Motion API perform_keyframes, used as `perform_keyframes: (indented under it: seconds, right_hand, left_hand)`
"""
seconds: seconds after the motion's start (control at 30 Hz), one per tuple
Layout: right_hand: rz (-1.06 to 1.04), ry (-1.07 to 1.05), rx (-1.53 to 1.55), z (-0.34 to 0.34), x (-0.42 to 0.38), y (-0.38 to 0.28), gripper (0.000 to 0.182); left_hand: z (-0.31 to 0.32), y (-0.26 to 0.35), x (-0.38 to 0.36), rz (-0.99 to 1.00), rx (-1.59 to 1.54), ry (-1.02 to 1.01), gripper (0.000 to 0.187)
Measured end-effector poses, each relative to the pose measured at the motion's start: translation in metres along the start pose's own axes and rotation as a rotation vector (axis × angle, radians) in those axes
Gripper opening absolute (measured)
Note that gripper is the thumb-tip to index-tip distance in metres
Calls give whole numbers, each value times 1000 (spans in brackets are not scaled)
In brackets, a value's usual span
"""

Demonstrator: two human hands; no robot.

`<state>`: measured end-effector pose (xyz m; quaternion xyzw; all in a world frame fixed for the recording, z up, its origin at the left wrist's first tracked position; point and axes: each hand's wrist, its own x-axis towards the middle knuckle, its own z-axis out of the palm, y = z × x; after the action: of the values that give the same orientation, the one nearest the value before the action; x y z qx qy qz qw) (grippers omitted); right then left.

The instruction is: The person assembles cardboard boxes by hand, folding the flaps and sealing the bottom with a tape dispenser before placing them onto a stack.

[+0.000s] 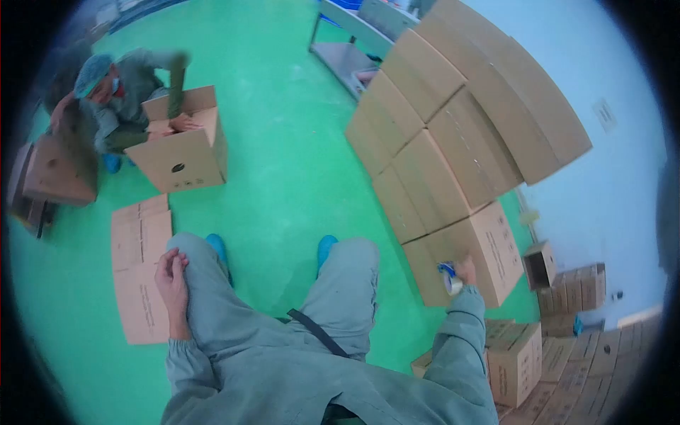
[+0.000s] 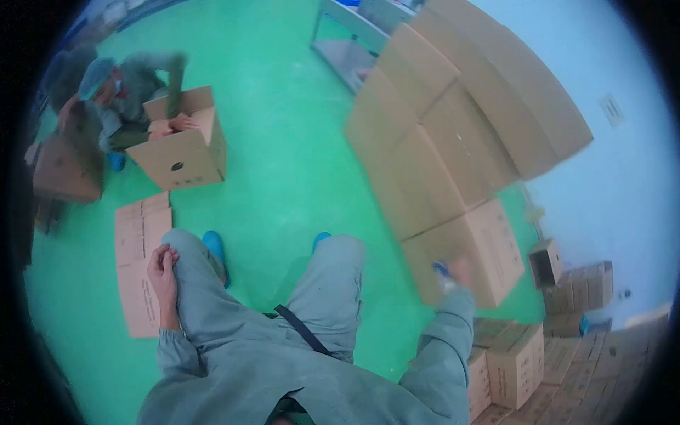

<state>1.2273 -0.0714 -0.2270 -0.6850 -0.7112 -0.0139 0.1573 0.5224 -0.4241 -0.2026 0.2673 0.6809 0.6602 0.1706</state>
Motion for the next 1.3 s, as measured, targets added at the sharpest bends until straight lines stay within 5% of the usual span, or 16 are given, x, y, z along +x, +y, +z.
perform_keyframes:
  seconds: [0.1,0.17,0.27,0.33,0.4,0.5,0.57,0.6,0.7,0.77,0.93,1.1,1.17,1.3]
  right_hand:
    - [354,-341,-9,-23,-16,-61,62]
    - [246,-322,94,30,-28,-39,79]
    - [250,-432,354,35,-55,-66,76]
    - [374,-398,541,-6,-66,-129,63]
    - [194,-93,651,19,-59,-120,49]
    - [328,77,1127,-1,-37,-178,41]
    - [500,13,1936,-29,-24,-234,38]
    - [637,74,1975,-63,-27,-295,36]
    - [385,-238,1951,-1,-9,-293,41]
    - [58,-345,1648,-2,-27,-360,54]
    - [185,-817,1423,37,-75,-420,76]
    - [-77,-803,1038,39,-91,-439,81]
    - [-335,-590,715,49,-89,-438,82]
    - [-223,-570,800,54,-78,-438,83]
  left_hand:
    - [5,9,0,30,83,18,24]
    - [5,5,2,39,133,37,24]
    - [-4,-5,11,19,187,72,24]
    - [0,5,16,-3,199,77,23]
    - [-2,0,23,46,268,100,22]
    - [2,1,32,39,326,150,21]
    - [6,-4,36,90,298,169,21]
    - [7,0,34,92,302,191,21]
    - [11,8,34,73,327,204,20]
    - [9,11,33,66,363,172,19]
    - [5,11,29,9,363,170,20]
    - [15,24,52,111,662,152,25]
    - [29,30,73,38,605,-26,34]
    - [52,-19,135,194,829,-37,52]
